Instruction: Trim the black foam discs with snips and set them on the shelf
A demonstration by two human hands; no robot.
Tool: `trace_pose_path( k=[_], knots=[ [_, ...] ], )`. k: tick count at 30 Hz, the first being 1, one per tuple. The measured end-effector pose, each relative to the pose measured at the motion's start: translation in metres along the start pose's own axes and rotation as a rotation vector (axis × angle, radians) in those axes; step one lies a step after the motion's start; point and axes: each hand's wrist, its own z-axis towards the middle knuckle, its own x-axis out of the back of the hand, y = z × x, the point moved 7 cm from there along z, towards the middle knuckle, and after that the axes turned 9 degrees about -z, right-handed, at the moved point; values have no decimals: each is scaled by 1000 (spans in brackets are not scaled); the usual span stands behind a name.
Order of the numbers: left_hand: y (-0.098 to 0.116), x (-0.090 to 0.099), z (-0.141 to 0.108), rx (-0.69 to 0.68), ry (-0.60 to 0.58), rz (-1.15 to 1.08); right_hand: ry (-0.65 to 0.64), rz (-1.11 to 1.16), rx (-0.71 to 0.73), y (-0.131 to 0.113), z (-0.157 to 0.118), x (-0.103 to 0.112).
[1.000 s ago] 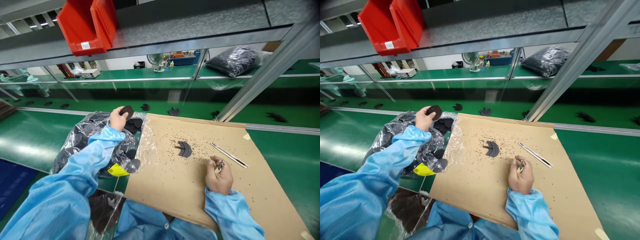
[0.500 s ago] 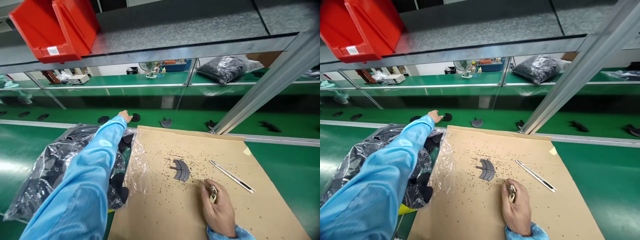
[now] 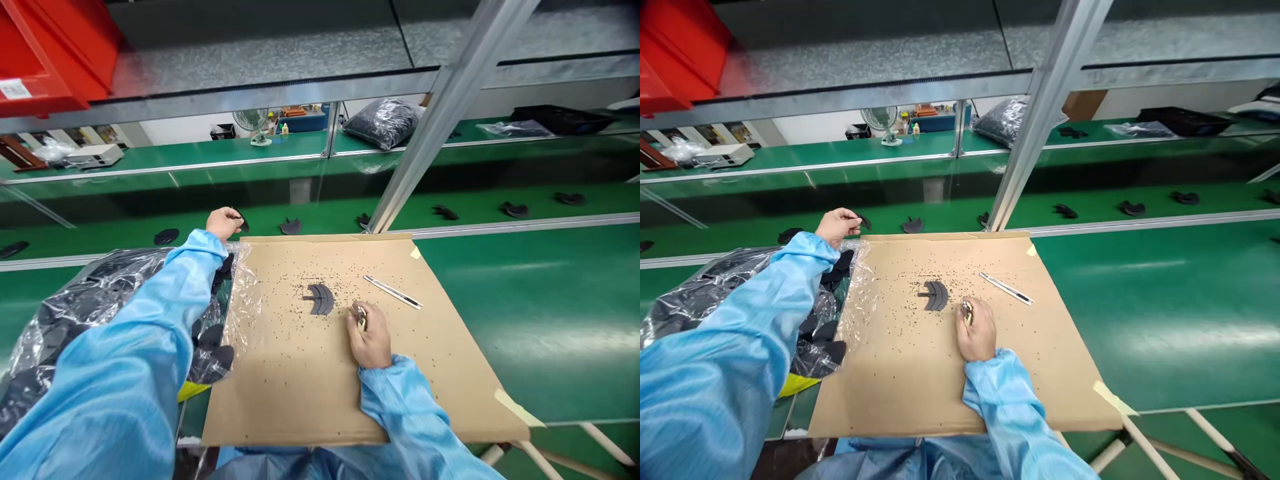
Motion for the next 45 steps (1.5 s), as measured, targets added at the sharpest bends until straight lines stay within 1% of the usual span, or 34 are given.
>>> trace_pose_path(
  k=[3, 5, 7, 9, 11, 12, 13, 14, 16, 17, 18, 20, 22, 24, 26, 27, 28, 29, 31, 32, 33, 35, 37, 40, 45],
  knots=[
    [8, 0, -64, 52, -94, -419, 10, 18, -1, -1, 0, -2],
    [4, 0, -112, 116, -137, -600, 22, 20, 5, 0, 0, -2],
    [-8, -2, -159, 228, -166, -723, 33, 23, 7, 1, 1, -1],
    [-22, -10, -202, 349, -227, -857, 58, 44, -14, 0, 1, 3],
    [-34, -17, -238, 421, -248, -949, 85, 102, -49, -9, 1, 11],
    [-39, -21, -254, 443, -245, -987, 81, 158, -68, -18, 0, 14],
    [-43, -25, -269, 455, -234, -1021, 54, 232, -86, -29, -1, 17],
    [-45, -30, -282, 460, -223, -1055, -1, 325, -104, -42, -2, 17],
    [-44, -41, -306, 460, -219, -1124, -198, 530, -135, -73, -7, 10],
    [-42, -46, -316, 454, -226, -1143, -291, 581, -150, -87, -10, 5],
    [-40, -51, -325, 447, -240, -1154, -354, 595, -180, -97, -13, 2],
    [-36, -56, -338, 434, -296, -1128, -424, 593, -253, -104, -18, -2],
    [-32, -56, -343, 399, -363, -1045, -464, 606, -280, -103, -18, -3],
    [-31, -52, -343, 365, -431, -930, -552, 635, -206, -106, -18, -3],
    [-32, -51, -342, 368, -516, -845, -615, 654, -116, -110, -17, -1],
    [-33, -51, -341, 388, -551, -832, -608, 659, -98, -111, -17, 1],
    [-34, -52, -341, 418, -569, -844, -564, 652, -99, -110, -16, 4],
    [-36, -52, -340, 453, -561, -883, -488, 623, -103, -108, -16, 9],
    [-41, -50, -339, 547, -473, -1005, -323, 499, -52, -107, -19, 19],
    [-45, -49, -340, 599, -418, -1063, -275, 414, 15, -110, -23, 22],
    [-48, -49, -342, 650, -373, -1110, -256, 326, 99, -114, -28, 23],
    [-53, -47, -346, 723, -314, -1172, -279, 170, 263, -121, -41, 20],
    [-56, -46, -349, 761, -289, -1206, -321, 51, 362, -124, -53, 14],
    [-56, -46, -354, 800, -285, -1228, -348, -42, 390, -125, -62, 9],
    [-54, -46, -357, 825, -270, -1239, -327, -70, 375, -126, -64, 8]
  ],
)
